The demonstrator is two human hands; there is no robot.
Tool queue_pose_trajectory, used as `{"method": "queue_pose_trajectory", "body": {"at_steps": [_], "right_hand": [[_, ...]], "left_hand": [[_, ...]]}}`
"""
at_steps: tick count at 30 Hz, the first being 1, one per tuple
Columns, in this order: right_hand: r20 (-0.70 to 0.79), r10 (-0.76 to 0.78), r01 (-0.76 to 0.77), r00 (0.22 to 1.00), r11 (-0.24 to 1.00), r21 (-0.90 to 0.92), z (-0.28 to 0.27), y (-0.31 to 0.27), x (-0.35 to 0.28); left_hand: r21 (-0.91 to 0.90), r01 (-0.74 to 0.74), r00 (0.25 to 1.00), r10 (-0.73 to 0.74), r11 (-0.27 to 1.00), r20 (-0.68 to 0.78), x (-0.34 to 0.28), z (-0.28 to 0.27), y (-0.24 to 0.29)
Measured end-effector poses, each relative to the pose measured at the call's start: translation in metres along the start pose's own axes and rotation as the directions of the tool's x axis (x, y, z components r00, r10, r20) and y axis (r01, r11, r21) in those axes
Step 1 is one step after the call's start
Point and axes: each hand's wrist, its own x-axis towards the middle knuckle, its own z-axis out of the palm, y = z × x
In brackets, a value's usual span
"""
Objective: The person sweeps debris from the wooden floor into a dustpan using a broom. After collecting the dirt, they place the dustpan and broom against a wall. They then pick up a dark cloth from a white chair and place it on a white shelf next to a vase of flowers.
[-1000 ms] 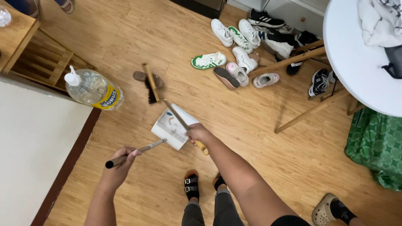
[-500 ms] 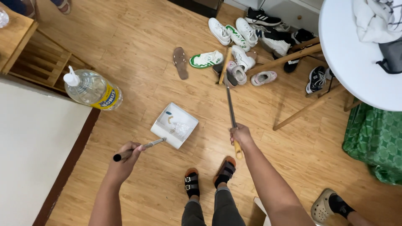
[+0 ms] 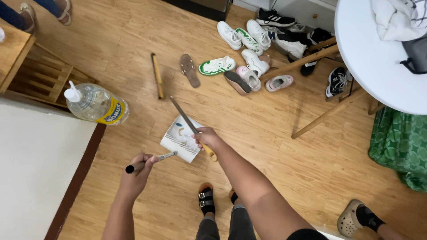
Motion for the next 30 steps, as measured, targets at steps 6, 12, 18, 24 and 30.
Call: {"method": "queue_pose_trajectory", "body": {"at_steps": [6,12,18,24,30], "right_hand": [[-0.165,0.054,-0.033,0.985,0.991,0.128,-0.091,0.035,-0.011],[-0.447,0.105,-0.077,0.889,0.994,0.08,-0.133,0.065,-0.06],[-0.501,0.047,-0.006,0.864,0.997,0.082,-0.174,0.102,-0.136],[-0.547,0.075,-0.099,0.834,0.995,-0.015,-0.195,0.122,-0.27],[-0.718,0.007,-0.183,0.696,0.969,-0.168,-0.259,0.148,-0.279]], "left_hand": [[-0.039,0.025,0.999,-0.026,0.999,-0.034,0.007,0.007,0.0],[-0.047,-0.019,1.0,0.017,0.999,-0.025,0.017,0.017,0.019],[-0.101,-0.081,0.996,0.082,0.992,0.014,0.036,0.038,0.032],[0.006,-0.184,0.983,0.184,0.983,-0.003,0.055,0.057,0.069],[-0.009,-0.224,0.973,0.224,0.975,0.063,0.083,0.085,0.104]]}}
